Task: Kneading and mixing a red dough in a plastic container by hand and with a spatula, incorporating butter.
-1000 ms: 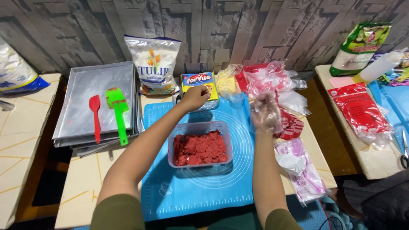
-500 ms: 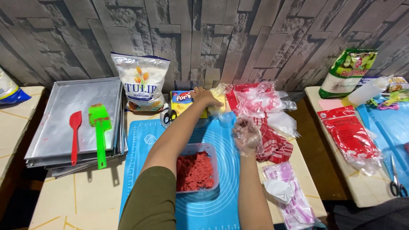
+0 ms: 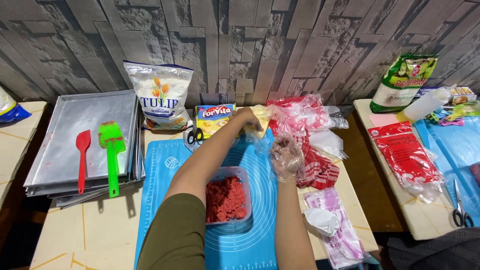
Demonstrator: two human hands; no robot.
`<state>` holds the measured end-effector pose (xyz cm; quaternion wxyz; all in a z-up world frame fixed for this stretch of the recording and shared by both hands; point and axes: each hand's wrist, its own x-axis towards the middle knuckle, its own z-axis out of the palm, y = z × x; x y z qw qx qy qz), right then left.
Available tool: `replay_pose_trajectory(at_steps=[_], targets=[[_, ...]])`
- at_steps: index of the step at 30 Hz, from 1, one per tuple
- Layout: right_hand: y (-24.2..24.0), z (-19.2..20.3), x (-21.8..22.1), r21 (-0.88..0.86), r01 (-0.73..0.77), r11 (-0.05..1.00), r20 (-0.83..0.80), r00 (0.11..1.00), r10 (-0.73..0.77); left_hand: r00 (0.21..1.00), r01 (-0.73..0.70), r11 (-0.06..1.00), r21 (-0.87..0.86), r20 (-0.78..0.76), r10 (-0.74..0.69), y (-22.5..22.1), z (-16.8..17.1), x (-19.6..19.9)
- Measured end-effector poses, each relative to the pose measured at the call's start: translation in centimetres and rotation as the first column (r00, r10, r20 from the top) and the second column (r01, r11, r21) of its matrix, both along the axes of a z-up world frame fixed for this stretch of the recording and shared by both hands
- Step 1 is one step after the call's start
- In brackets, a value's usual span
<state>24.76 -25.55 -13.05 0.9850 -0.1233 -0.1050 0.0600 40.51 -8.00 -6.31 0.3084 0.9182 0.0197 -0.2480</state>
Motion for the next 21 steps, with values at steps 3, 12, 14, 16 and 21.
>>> replay_pose_trajectory(at_steps=[3, 12, 14, 16, 21], targets=[[-0.1, -0.2, -0.1, 0.018, 0.013, 1.000, 0.013, 1.000, -0.013, 0.995, -0.035, 0.999, -0.018, 0.090, 0.036, -1.0, -6.8, 4.3], [0.3, -0.5, -0.3, 0.018, -0.030, 0.999, 0.064, 0.998, 0.029, 0.948, -0.116, 0.901, -0.418, 0.222, 0.226, 3.3, -3.6, -0.7], [0.8, 0.3, -0.9, -0.022, 0.004, 1.000, 0.087, 0.996, -0.002, 0.912, -0.317, 0.501, -0.805, -0.114, 0.394, 4.7, 0.1, -4.8], [0.8, 0.8, -1.1, -0.021, 0.021, 1.000, 0.122, 0.992, -0.018, 0.903, -0.333, 0.332, -0.882, -0.198, 0.381, 7.0, 0.9, -7.1], [1.2, 2.4, -1.9, -0.024, 0.054, 0.998, 0.158, 0.986, -0.049, 0.862, -0.376, -0.202, -0.904, -0.422, 0.281, 13.1, 3.6, -14.9]])
